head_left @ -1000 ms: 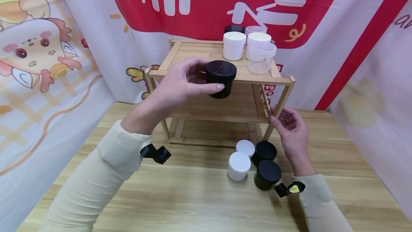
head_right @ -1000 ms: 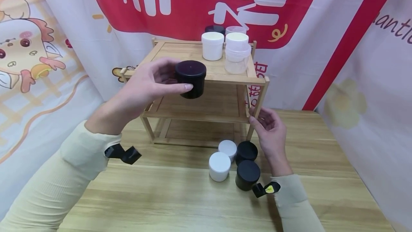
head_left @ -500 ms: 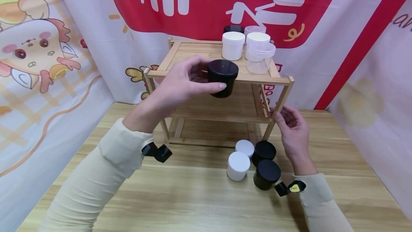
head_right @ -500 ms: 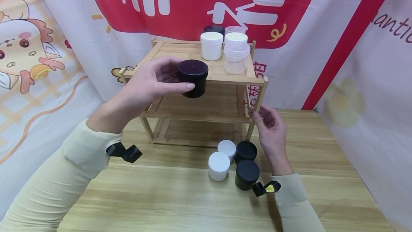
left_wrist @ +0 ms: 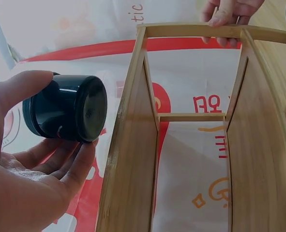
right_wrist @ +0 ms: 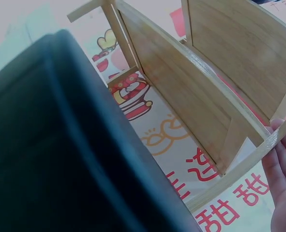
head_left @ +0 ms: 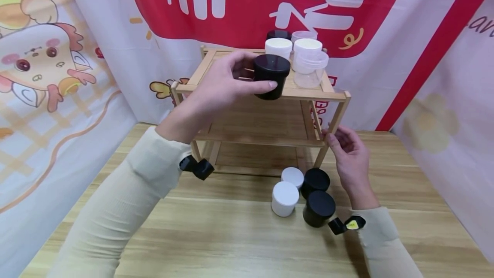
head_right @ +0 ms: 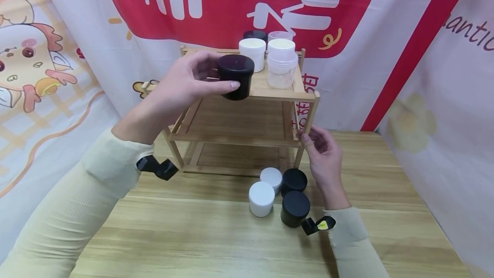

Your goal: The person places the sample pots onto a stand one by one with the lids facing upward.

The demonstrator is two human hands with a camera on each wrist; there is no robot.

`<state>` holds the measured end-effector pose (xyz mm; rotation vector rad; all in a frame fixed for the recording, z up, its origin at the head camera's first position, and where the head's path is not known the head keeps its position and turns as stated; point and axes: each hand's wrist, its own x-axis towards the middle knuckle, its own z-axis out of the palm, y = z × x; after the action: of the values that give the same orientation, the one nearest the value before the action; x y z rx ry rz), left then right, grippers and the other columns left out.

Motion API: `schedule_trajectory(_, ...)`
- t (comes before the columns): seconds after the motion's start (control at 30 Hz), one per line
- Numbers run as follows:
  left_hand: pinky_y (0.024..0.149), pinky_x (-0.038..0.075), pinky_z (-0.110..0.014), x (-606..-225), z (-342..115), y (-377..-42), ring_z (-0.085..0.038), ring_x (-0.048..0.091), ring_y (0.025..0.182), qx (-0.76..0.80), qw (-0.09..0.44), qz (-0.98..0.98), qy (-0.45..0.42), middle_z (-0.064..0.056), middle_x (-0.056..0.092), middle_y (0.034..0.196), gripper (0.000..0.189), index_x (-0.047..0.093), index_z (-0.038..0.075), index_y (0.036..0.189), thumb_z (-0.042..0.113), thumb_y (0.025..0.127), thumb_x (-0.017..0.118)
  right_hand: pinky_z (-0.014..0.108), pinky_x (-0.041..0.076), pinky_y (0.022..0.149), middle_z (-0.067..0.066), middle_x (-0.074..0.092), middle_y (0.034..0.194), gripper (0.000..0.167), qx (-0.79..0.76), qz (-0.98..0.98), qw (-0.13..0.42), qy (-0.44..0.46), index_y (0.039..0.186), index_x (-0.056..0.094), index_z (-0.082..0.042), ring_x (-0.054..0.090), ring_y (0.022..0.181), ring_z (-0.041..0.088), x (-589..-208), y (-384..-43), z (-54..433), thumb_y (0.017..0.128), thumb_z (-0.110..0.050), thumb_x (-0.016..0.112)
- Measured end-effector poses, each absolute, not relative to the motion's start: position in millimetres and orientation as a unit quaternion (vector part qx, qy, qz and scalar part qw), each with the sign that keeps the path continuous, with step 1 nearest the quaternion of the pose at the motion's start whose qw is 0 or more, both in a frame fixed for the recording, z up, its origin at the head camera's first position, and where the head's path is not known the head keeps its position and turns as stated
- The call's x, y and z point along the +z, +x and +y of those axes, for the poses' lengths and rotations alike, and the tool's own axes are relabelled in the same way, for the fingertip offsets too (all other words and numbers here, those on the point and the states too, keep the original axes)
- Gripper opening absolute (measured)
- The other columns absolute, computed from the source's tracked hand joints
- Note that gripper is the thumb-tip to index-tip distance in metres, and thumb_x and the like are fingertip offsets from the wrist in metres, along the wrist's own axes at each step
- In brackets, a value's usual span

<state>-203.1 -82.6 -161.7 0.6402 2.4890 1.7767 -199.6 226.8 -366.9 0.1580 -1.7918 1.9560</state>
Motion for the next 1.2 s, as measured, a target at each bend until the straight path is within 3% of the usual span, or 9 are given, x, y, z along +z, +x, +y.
schedule_trajectory(0.23, 0.103, 0.059, -0.041, -157.2, -79.8, -213.5, -0.022, 0.065, 0.127, 0.581, 0.022, 0.790, 0.194, -0.005, 0.063, 0.145, 0.061, 0.058, 0.019, 0.151, 0.025, 0.094, 0.082, 0.019, 0.060, 0.095, 0.000, 0.081, 0.115, 0.030, 0.722, -0.645, 0.240, 0.071, 0.134, 0.068, -0.001, 0.076, 0.106, 0.013, -368.4, -200.6, 228.7, 0.104, -0.006, 0.068)
schedule_trajectory(0.4, 0.108, 0.054, -0.039, -153.1, -75.4, -218.4, -0.020, 0.060, 0.130, 0.560, 0.024, 0.811, 0.169, -0.004, 0.063, 0.145, 0.062, 0.058, 0.019, 0.149, 0.028, 0.093, 0.084, 0.019, 0.060, 0.096, 0.006, 0.080, 0.119, 0.032, 0.715, -0.653, 0.242, 0.065, 0.136, 0.068, -0.001, 0.075, 0.107, 0.013, -369.0, -200.1, 229.1, 0.105, -0.008, 0.068)
schedule_trajectory(0.53, 0.109, 0.051, -0.040, -148.7, -70.1, -222.9, -0.020, 0.056, 0.132, 0.543, 0.030, 0.827, 0.144, -0.003, 0.062, 0.145, 0.061, 0.058, 0.019, 0.148, 0.031, 0.093, 0.083, 0.018, 0.059, 0.097, 0.001, 0.081, 0.118, 0.033, 0.713, -0.657, 0.238, 0.058, 0.136, 0.068, -0.001, 0.075, 0.108, 0.013, -370.2, -199.5, 228.6, 0.105, -0.009, 0.068)
schedule_trajectory(0.67, 0.109, 0.055, -0.036, -143.8, -64.5, -227.7, -0.020, 0.054, 0.133, 0.537, 0.041, 0.832, 0.132, -0.005, 0.059, 0.147, 0.062, 0.057, 0.018, 0.150, 0.027, 0.094, 0.082, 0.018, 0.059, 0.097, -0.004, 0.080, 0.117, 0.034, 0.713, -0.659, 0.233, 0.057, 0.137, 0.067, -0.002, 0.074, 0.111, 0.013, -370.5, -199.8, 228.6, 0.105, -0.011, 0.068)
schedule_trajectory(0.8, 0.108, 0.059, -0.034, -140.5, -58.5, -232.5, -0.021, 0.055, 0.133, 0.541, 0.060, 0.829, 0.125, -0.006, 0.058, 0.150, 0.065, 0.055, 0.016, 0.153, 0.021, 0.094, 0.083, 0.018, 0.059, 0.097, 0.004, 0.080, 0.121, 0.034, 0.710, -0.661, 0.234, 0.059, 0.138, 0.067, -0.002, 0.074, 0.111, 0.013, -370.2, -200.1, 229.0, 0.105, -0.011, 0.068)
schedule_trajectory(0.93, 0.108, 0.058, -0.033, -137.9, -53.3, -235.9, -0.021, 0.055, 0.134, 0.541, 0.077, 0.830, 0.115, -0.007, 0.057, 0.151, 0.068, 0.053, 0.015, 0.155, 0.018, 0.094, 0.083, 0.018, 0.059, 0.097, 0.009, 0.079, 0.123, 0.033, 0.712, -0.660, 0.233, 0.059, 0.137, 0.067, 0.000, 0.074, 0.110, 0.013, -370.0, -199.7, 229.5, 0.105, -0.010, 0.068)
schedule_trajectory(1.2, 0.110, 0.058, -0.031, -133.4, -48.0, -243.2, -0.021, 0.054, 0.135, 0.554, 0.093, 0.823, 0.086, -0.008, 0.052, 0.154, 0.065, 0.050, 0.012, 0.154, 0.013, 0.096, 0.080, 0.019, 0.059, 0.098, 0.006, 0.079, 0.123, 0.036, 0.710, -0.664, 0.228, 0.060, 0.139, 0.065, 0.001, 0.074, 0.111, 0.014, -369.1, -199.0, 229.3, 0.106, -0.012, 0.068)
